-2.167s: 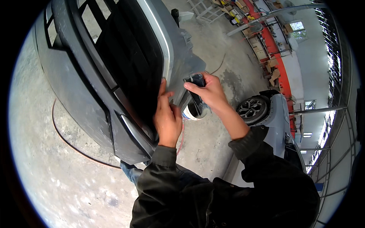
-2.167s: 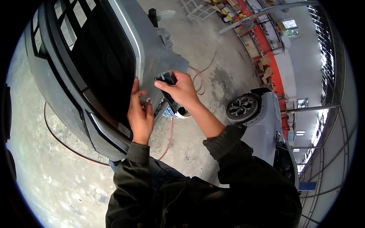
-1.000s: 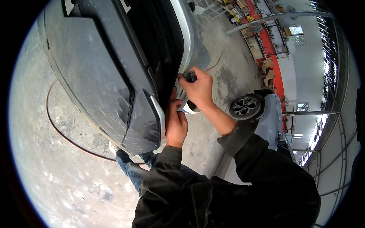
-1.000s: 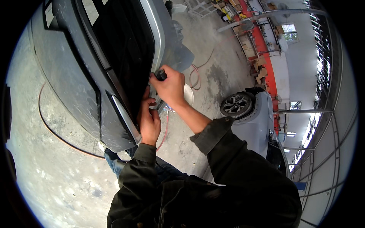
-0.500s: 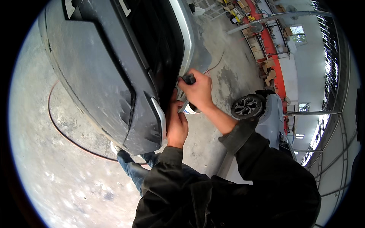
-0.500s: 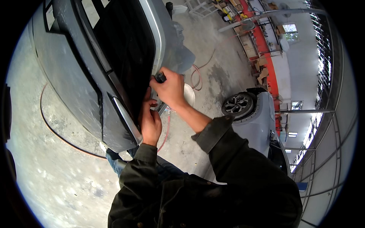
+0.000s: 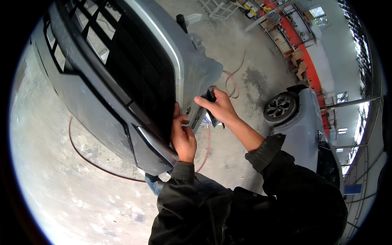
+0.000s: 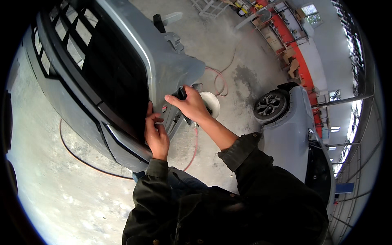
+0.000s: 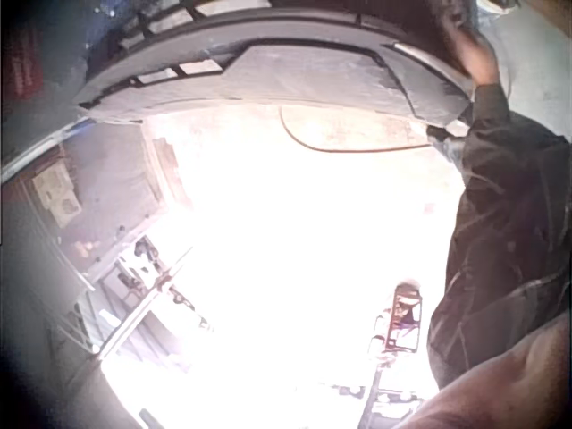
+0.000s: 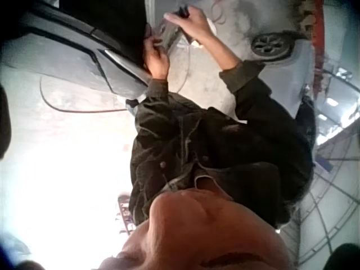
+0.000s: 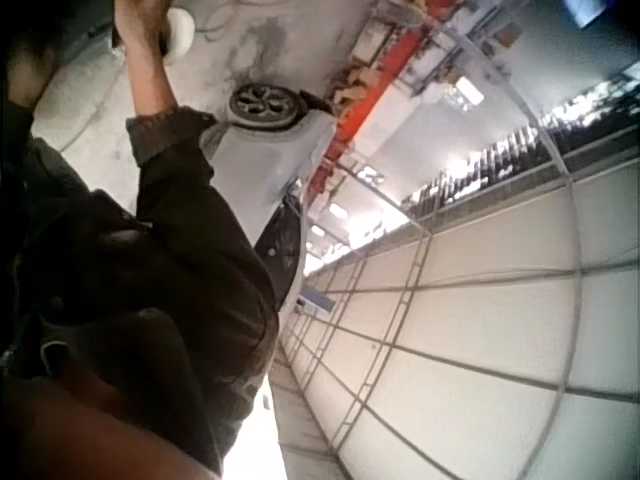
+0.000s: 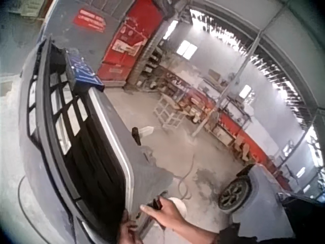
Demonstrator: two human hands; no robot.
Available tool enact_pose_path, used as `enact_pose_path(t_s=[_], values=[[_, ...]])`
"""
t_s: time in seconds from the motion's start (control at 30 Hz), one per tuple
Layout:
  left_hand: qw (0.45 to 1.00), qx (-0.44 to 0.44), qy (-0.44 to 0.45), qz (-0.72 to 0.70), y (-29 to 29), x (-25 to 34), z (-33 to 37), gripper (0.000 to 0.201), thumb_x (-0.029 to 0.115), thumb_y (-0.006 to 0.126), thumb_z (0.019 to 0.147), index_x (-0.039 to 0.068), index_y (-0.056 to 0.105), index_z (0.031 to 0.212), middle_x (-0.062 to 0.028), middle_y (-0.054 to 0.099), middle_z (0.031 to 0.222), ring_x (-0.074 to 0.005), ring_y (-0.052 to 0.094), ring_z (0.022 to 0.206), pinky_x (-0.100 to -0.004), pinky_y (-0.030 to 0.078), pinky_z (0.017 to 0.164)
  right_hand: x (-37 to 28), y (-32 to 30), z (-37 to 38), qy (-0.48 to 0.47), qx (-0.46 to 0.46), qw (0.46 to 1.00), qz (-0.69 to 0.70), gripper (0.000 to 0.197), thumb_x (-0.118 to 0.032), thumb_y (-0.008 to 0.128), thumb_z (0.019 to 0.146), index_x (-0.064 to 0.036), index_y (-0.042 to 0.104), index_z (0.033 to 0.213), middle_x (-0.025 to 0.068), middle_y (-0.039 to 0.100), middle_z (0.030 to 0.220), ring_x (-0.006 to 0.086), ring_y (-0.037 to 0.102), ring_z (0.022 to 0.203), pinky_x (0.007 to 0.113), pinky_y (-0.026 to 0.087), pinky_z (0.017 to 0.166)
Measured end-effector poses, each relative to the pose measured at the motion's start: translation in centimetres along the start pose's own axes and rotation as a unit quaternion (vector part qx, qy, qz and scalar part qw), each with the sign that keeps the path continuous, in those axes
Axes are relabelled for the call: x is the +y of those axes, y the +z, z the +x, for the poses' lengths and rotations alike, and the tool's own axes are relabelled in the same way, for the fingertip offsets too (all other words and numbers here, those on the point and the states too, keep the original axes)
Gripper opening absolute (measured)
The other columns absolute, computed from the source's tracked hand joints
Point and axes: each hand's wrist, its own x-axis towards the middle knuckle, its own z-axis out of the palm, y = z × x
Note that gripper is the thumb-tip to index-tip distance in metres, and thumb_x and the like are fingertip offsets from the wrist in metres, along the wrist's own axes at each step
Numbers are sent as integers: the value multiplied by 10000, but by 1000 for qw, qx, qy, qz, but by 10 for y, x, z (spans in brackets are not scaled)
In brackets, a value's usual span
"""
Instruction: The person sands the surface of a detached car bumper using a sanding block. They repeatedly dip the sanding block into a bucket of water and continue sanding different areas of the bumper, including the edges and the main face.
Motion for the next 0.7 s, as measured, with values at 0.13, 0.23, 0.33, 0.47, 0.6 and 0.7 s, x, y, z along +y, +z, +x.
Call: enact_pose_path(t_s=[0.13, 0.23, 0.33, 0.47, 0.6, 0.7], values=[[998, 10, 54, 0, 20, 18, 29, 327, -151, 464, 801, -18, 530, 1092, -213, 472, 1534, -210, 675, 794, -296, 541, 708, 33, -19, -11, 38, 3, 999, -4, 550, -358, 866, 784, -8, 556, 1074, 29, 570, 858, 100, 535, 781, 287, 455, 680], [998, 9, 60, -1, 24, 31, 50, 295, -151, 447, 822, -33, 522, 1082, -201, 461, 1546, -168, 677, 758, -280, 564, 703, 30, -18, -19, 56, 10, 998, 17, 556, -253, 846, 827, -57, 460, 1176, -13, 521, 904, 64, 514, 863, 247, 453, 698], [998, 21, 61, 13, 19, 31, 55, 278, -136, 452, 829, -27, 529, 1074, -204, 480, 1532, -161, 676, 731, -274, 549, 672, 31, -9, -14, 24, 35, 997, 69, 512, -248, 813, 859, -65, 457, 1178, -14, 515, 868, 63, 515, 791, 255, 461, 670], [997, 15, 63, 49, 14, 20, 45, 279, -142, 437, 820, -42, 524, 1066, -204, 474, 1536, -146, 676, 715, -274, 570, 680, 30, -15, -11, 70, -37, 973, 216, 319, -244, 716, 935, -8, 566, 1089, 35, 587, 870, 124, 602, 788, 305, 495, 690], [994, 13, 50, 101, 9, 21, 30, 202, -104, 470, 841, -17, 551, 1004, -209, 546, 1473, -154, 662, 687, -268, 525, 629, 42, -6, -10, -97, 39, 984, 142, 265, -227, 685, 966, -3, 663, 1104, 67, 650, 925, 149, 635, 783, 289, 518, 736], [995, -27, -24, 98, -4, 28, 19, 219, -41, 518, 906, -11, 604, 1105, -164, 639, 1340, -112, 659, 792, -285, 532, 716, 41, -12, -13, -73, -12, 975, 211, 255, -161, 673, 974, -17, 674, 1185, 77, 694, 1041, 159, 677, 884, 284, 536, 798]])
